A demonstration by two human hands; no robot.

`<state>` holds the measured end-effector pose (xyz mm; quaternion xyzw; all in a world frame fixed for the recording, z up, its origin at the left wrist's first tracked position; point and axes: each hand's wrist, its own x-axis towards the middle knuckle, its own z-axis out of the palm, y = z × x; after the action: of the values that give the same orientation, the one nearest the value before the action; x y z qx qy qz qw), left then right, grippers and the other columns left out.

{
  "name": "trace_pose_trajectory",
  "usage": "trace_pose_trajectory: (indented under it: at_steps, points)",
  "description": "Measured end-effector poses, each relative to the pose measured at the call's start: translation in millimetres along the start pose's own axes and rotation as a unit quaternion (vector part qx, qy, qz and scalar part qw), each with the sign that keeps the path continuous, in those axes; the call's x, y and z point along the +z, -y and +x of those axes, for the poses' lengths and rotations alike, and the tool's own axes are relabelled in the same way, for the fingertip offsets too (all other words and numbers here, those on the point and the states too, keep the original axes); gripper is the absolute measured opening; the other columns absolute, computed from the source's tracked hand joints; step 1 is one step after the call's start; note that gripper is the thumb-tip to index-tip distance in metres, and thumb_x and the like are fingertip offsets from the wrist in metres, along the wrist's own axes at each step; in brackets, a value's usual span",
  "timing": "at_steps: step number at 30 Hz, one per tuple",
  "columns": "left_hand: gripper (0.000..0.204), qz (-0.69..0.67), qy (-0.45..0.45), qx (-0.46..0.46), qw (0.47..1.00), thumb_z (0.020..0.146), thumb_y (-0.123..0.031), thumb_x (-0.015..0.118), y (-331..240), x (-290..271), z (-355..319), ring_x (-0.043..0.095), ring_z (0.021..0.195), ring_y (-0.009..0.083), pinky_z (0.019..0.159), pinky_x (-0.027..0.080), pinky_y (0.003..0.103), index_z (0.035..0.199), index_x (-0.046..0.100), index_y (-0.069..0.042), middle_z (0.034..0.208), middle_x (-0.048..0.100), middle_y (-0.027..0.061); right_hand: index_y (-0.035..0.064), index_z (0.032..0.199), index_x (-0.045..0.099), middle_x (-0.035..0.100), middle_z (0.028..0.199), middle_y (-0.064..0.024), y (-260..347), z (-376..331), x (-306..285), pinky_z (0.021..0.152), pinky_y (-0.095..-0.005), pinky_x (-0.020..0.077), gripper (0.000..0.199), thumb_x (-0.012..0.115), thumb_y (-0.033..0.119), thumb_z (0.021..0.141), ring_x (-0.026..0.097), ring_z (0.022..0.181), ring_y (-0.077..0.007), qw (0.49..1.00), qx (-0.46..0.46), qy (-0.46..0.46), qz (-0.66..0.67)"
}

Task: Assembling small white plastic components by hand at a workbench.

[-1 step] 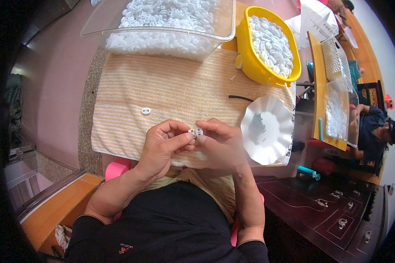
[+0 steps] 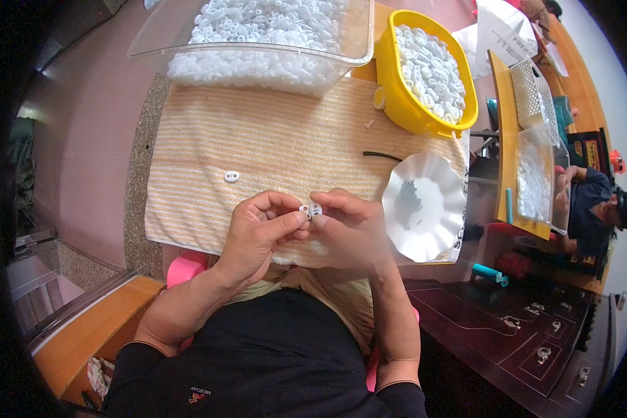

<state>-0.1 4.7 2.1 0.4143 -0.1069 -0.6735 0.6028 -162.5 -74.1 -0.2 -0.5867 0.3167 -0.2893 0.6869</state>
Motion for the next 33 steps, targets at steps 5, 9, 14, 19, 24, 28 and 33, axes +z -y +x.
trace_pose_trajectory:
  at_steps: [5,9,14,19,24,28,33]
  points:
    - [0.013,-0.001,0.015,0.003,1.0,0.086,-0.004,0.066,0.1,-1.2,-0.4,0.063,0.074,0.0105,0.07,0.053,0.023,0.096,0.061,0.002,0.088,0.067,0.0093,-0.0049,0.112,0.062,0.061,0.097,-0.0098,-1.7,-1.0,-2.5,0.08,-0.0258,0.0472,0.031,0.063,-0.007,0.082,0.059,0.089,-0.0154,1.0,-0.009,0.02,-0.016]
    - [0.013,-0.001,0.013,0.002,1.0,0.085,-0.004,0.066,1.1,-2.1,-0.4,0.063,0.075,0.0103,0.069,0.053,0.022,0.096,0.061,0.002,0.088,0.067,0.0091,-0.0045,0.112,0.062,0.061,0.097,-0.0099,-2.7,-1.1,-1.6,0.08,-0.026,0.0469,0.031,0.063,-0.008,0.081,0.059,0.089,-0.0154,1.0,-0.007,0.018,-0.012]
    - [0.013,-0.005,0.013,-0.005,1.0,0.085,-0.004,0.066,1.3,-1.6,-0.9,0.063,0.074,0.0102,0.069,0.053,0.022,0.096,0.061,0.002,0.088,0.067,0.0092,-0.0044,0.112,0.063,0.061,0.098,-0.01,-0.7,-2.3,-2.1,0.081,-0.0263,0.0466,0.031,0.063,-0.008,0.081,0.059,0.09,-0.0156,1.0,-0.003,0.015,-0.027]
    - [0.013,-0.01,0.01,-0.014,1.0,0.085,-0.004,0.067,0.5,-1.1,-1.6,0.063,0.074,0.0105,0.069,0.054,0.023,0.096,0.061,0.002,0.088,0.067,0.009,-0.0043,0.112,0.063,0.062,0.098,-0.0105,-0.6,-2.4,-3.1,0.081,-0.0269,0.0465,0.032,0.064,-0.007,0.081,0.059,0.091,-0.016,0.999,-0.001,0.016,-0.039]
    - [0.013,-0.039,0.019,-0.029,0.999,0.085,-0.005,0.067,1.4,-1.4,-0.8,0.063,0.074,0.0113,0.069,0.054,0.023,0.096,0.061,0.002,0.086,0.066,0.0084,-0.0044,0.112,0.063,0.062,0.097,-0.0104,-2.2,-3.1,-4.9,0.081,-0.0268,0.0465,0.031,0.064,-0.007,0.08,0.059,0.09,-0.0161,0.999,0.002,0.014,-0.037]
    - [0.013,-0.044,0.036,-0.04,0.998,0.085,-0.005,0.067,-1.2,-2.6,-1.2,0.063,0.073,0.0115,0.068,0.054,0.023,0.095,0.062,0.001,0.084,0.066,0.008,-0.0042,0.111,0.063,0.062,0.096,-0.0104,-0.8,-3.6,-6.4,0.079,-0.0266,0.047,0.031,0.066,-0.005,0.08,0.06,0.089,-0.0163,0.999,-0.007,0.019,-0.04]
    - [0.012,-0.063,0.056,-0.07,0.994,0.085,-0.007,0.068,-3.7,-3.0,-1.3,0.063,0.073,0.0122,0.068,0.053,0.023,0.093,0.062,-0.001,0.082,0.065,0.0071,-0.0043,0.111,0.063,0.063,0.096,-0.011,-1.3,-4.4,-9.1,0.077,-0.0268,0.048,0.031,0.068,-0.002,0.08,0.06,0.088,-0.0167,0.998,-0.019,0.021,-0.052]
